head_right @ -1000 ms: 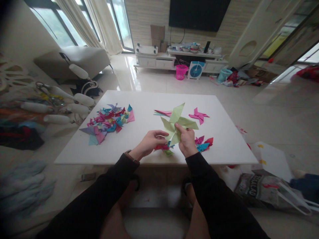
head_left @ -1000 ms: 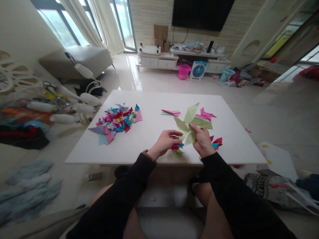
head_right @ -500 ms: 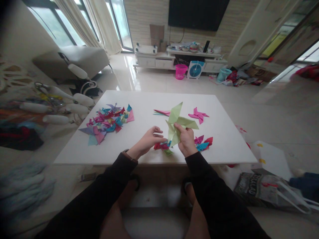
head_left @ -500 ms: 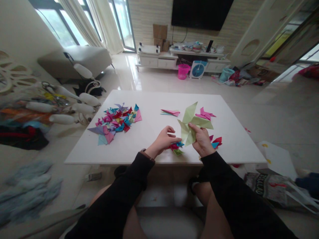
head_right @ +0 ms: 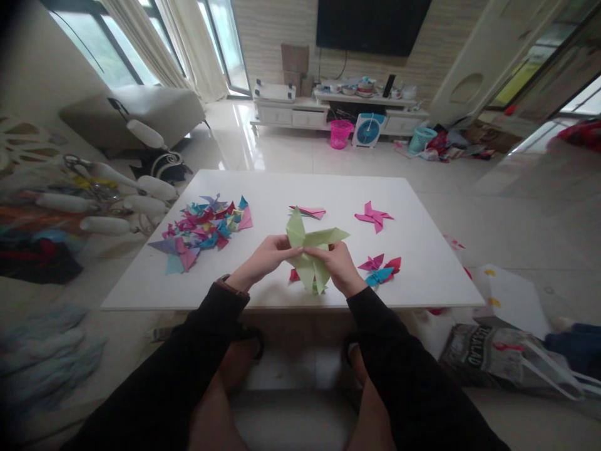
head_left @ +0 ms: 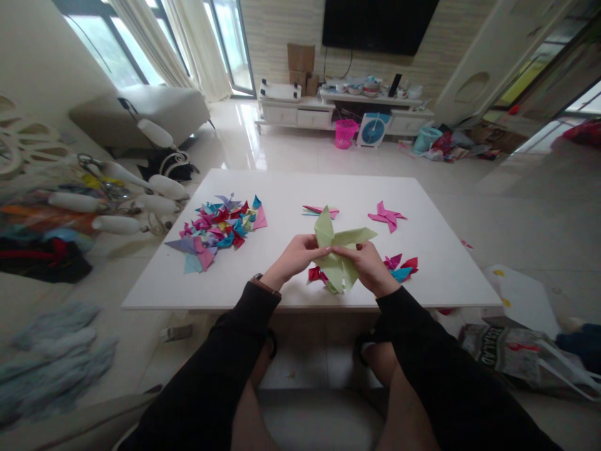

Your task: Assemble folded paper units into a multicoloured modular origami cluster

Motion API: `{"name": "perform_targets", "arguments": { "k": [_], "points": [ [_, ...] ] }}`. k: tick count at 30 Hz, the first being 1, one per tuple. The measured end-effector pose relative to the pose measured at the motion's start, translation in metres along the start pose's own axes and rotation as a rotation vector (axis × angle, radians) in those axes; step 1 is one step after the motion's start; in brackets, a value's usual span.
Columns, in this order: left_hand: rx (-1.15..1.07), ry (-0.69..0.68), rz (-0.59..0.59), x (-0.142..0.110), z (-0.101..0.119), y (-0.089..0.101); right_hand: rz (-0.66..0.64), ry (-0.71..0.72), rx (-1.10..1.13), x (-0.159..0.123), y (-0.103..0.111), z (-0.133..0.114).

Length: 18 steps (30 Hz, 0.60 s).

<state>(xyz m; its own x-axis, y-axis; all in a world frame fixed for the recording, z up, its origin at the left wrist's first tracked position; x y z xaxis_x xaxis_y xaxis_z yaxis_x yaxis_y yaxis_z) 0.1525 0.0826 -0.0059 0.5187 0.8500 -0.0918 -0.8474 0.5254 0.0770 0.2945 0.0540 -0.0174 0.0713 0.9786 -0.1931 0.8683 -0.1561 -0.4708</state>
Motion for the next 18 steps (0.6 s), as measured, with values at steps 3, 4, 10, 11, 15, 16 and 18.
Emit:
{"name": "perform_targets", "arguments": {
  "k": [3,4,10,11,15,16,18],
  "points": [
    [0.0,0.067,0.02,-0.001,-0.007,0.002,0.017,-0.019,-0.003,0.001,0.002,0.002],
    [-0.001,0.082,0.028,-0.002,-0.009,0.003,0.024,-0.023,0.002,0.001,0.003,0.002],
    [0.013,0.112,0.03,-0.001,-0.014,0.003,0.027,0.005,-0.017,0.004,0.005,0.002],
    [0.018,0.115,0.028,-0.001,-0.014,0.003,0.022,0.002,-0.022,0.004,0.004,0.003],
    [0.051,0.074,0.034,0.003,-0.012,0.005,0.028,0.053,-0.017,0.006,0.008,0.001],
    [0.081,0.058,0.081,0.005,-0.011,0.01,0.04,0.078,-0.01,0.009,0.012,0.0],
    [0.165,0.057,0.221,0.006,-0.011,0.026,0.106,0.133,0.005,0.02,0.03,-0.003]
  ]
}}
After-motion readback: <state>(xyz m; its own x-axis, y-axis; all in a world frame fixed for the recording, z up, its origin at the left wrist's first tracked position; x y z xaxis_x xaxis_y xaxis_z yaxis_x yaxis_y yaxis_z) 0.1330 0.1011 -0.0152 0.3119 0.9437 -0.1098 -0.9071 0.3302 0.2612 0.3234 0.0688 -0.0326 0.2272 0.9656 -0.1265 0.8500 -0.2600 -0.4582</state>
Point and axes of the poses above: each hand's wrist, its own x-axis towards the middle knuckle, its own y-axis out of the back of the hand, z = x × y, the point moved 8 cm from there along x, towards the middle knuckle, and after that the axes turned 15 degrees about x, right-handed, at the moved point
